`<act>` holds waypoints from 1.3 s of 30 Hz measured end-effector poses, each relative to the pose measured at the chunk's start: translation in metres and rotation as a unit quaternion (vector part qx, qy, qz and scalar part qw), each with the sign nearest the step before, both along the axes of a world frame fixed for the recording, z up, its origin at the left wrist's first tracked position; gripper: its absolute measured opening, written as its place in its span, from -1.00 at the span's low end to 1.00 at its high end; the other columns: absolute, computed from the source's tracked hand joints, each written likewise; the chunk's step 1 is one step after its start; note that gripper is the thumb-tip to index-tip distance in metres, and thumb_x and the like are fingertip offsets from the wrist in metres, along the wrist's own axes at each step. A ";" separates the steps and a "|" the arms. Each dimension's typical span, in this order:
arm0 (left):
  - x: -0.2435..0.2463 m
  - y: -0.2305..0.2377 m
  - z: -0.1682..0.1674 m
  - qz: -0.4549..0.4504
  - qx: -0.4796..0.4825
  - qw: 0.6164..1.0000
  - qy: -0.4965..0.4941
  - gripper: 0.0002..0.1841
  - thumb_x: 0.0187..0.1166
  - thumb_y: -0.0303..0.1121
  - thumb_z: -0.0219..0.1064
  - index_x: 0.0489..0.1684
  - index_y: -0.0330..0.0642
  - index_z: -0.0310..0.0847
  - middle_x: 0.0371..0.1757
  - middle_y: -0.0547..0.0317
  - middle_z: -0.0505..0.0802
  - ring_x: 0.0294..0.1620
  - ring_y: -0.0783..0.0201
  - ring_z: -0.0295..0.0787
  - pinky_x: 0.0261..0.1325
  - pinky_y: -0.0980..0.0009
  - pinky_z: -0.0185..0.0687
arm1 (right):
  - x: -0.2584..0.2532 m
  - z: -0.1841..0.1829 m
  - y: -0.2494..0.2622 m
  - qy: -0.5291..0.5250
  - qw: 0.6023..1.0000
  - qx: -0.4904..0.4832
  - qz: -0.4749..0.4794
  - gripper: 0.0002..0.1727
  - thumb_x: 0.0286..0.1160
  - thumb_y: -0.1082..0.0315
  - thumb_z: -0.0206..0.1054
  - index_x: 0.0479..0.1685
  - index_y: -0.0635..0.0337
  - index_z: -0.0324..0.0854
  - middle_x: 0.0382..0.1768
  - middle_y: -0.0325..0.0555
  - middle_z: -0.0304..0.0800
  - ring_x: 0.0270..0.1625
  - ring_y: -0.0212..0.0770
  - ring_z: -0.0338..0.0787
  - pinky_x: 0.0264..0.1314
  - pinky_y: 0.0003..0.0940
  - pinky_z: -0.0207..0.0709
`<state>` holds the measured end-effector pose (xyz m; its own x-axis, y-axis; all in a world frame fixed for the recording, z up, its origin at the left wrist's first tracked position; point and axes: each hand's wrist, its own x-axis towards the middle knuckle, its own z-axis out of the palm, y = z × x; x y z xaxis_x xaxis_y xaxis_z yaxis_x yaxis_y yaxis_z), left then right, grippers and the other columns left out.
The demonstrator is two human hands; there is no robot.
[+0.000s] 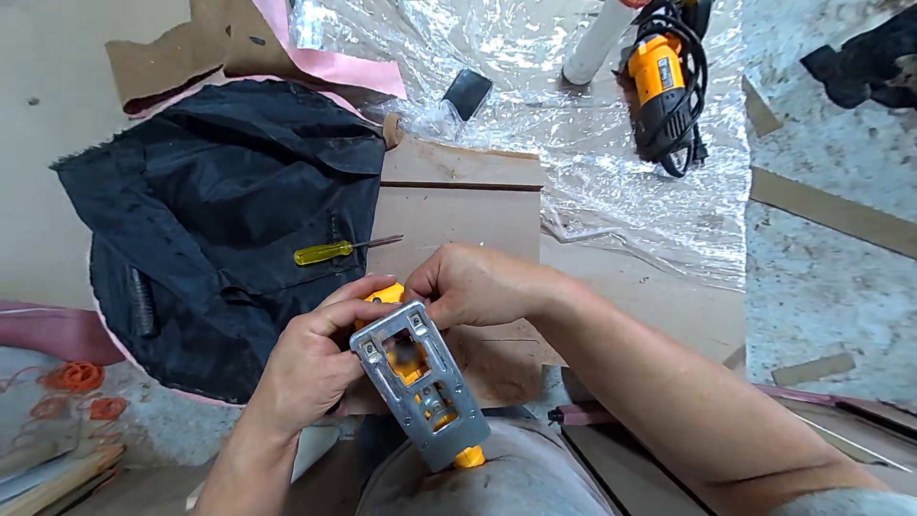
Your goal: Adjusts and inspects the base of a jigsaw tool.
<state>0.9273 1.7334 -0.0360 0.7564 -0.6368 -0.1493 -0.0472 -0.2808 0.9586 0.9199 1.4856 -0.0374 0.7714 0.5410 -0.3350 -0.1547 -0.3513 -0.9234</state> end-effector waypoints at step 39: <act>-0.004 0.001 -0.017 -0.009 -0.082 0.996 0.022 -0.84 0.56 -0.47 0.32 -0.38 -0.09 0.81 0.60 0.07 0.67 0.79 -0.04 0.30 0.79 0.01 0.30 | 0.001 0.000 -0.002 0.058 0.998 0.021 0.016 -0.80 0.55 0.43 0.42 -0.47 0.23 0.72 -0.56 -0.20 0.78 -0.52 -0.42 0.74 -0.42 -0.48 0.67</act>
